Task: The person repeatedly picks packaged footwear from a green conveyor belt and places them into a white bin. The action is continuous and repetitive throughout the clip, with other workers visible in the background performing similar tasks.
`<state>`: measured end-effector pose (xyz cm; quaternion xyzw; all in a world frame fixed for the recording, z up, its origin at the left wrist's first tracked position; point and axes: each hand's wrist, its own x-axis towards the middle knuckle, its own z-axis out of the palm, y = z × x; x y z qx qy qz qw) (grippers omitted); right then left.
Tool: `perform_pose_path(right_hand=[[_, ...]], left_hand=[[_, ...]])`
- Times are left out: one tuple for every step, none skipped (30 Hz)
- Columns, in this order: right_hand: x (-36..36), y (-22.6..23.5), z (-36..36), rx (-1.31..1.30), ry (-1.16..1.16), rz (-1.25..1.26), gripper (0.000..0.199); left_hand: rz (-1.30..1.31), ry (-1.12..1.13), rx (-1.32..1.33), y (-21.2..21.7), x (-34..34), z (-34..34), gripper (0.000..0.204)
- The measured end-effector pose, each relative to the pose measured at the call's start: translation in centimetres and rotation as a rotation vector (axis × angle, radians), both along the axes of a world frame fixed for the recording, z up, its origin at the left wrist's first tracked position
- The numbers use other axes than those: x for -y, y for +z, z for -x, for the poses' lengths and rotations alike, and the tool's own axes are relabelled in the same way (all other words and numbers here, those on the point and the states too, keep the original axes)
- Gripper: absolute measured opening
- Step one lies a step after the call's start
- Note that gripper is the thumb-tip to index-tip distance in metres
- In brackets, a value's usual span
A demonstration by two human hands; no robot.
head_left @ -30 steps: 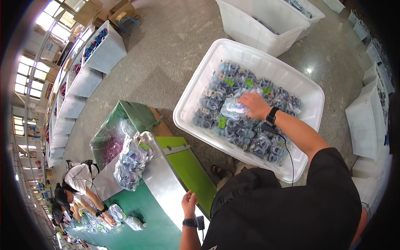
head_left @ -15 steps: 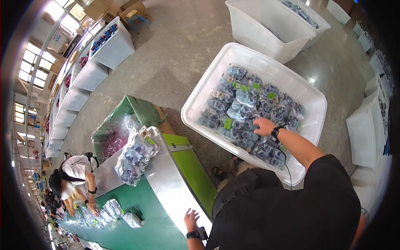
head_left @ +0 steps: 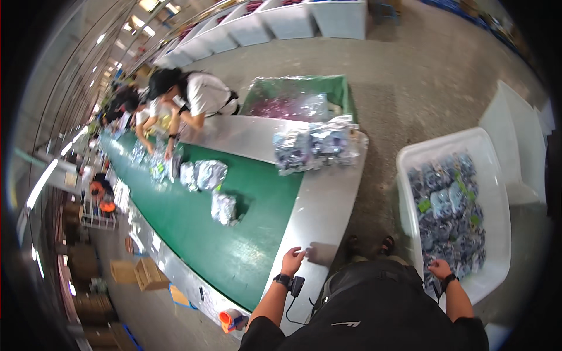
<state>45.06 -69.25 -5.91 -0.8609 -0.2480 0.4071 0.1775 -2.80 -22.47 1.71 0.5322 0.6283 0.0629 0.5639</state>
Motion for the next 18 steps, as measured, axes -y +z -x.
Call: perform_pose_path(right_hand=[[-0.3,0.2,0.5,-0.005,-0.036,-0.029,0.036],[-1.1,1.0,0.7,-0.099,-0.118,-0.01,0.033],[-1.9,2.0,1.2,-0.186,-0.216,0.013,0.03],[-2.6,2.3,1.7,-0.16,-0.21,-0.009,0.029],[-2.2,0.8,1.3,-0.136,-0.188,-0.02,0.028],[-2.1,0.1,1.0,-0.108,-0.175,-0.034,0.028],[-3.3,0.6,1.1,-0.094,-0.148,-0.051,0.028],[-4.6,1.2,1.5,-0.083,-0.12,-0.07,0.029],[-5.9,2.1,2.2,-0.069,-0.103,-0.089,0.03],[-6.6,2.8,2.8,-0.086,-0.116,-0.098,0.03],[-7.6,3.3,3.2,-0.108,-0.113,-0.101,0.03],[-8.4,4.0,3.9,-0.128,-0.117,-0.109,0.03],[-9.3,4.6,4.6,-0.119,-0.102,-0.089,0.03],[-10.8,6.2,5.7,-0.105,-0.086,-0.07,0.03],[-12.2,6.9,6.3,-0.103,-0.07,-0.067,0.031],[-12.3,6.9,6.4,-0.054,0.012,-0.03,0.032],[-13.1,7.1,6.8,-0.038,0.059,-0.067,0.033],[-13.3,7.9,7.1,-0.028,0.099,-0.034,0.033]], left_hand=[[-0.059,-0.014,-0.023,-1.4,-0.8,1.3,0.043],[-0.129,-0.003,-0.039,-2.1,-1.7,2.6,0.042],[-0.144,-0.002,-0.039,-0.7,-2.9,2.8,0.042],[-0.231,0.004,-0.044,-0.7,-4.5,3.4,0.042],[-0.308,0.026,-0.056,-1.1,-5.5,4.9,0.042],[-0.338,0.089,-0.046,-1.2,-6.8,5.8,0.04],[-0.372,0.148,-0.041,-1.2,-8.4,6.8,0.039],[-0.448,0.189,-0.065,-2.0,-9.9,8.6,0.037],[-0.523,0.219,-0.085,-2.6,-11.8,9.9,0.036],[-0.624,0.215,-0.141,-2.0,-13.9,10.0,0.035],[-0.72,0.224,-0.207,-1.2,-15.5,10.7,0.035],[-0.807,0.247,-0.265,-0.7,-17.2,11.2,0.035],[-0.889,0.279,-0.333,-0.4,-18.5,12.2,0.036],[-0.884,0.278,-0.431,1.0,-19.8,12.6,0.037],[-0.906,0.303,-0.453,2.2,-21.4,13.2,0.041],[-0.925,0.29,-0.467,1.5,-22.8,14.5,0.046],[-0.955,0.282,-0.488,0.8,-24.4,15.7,0.051],[-0.927,0.255,-0.489,-0.1,-25.5,16.5,0.057]])
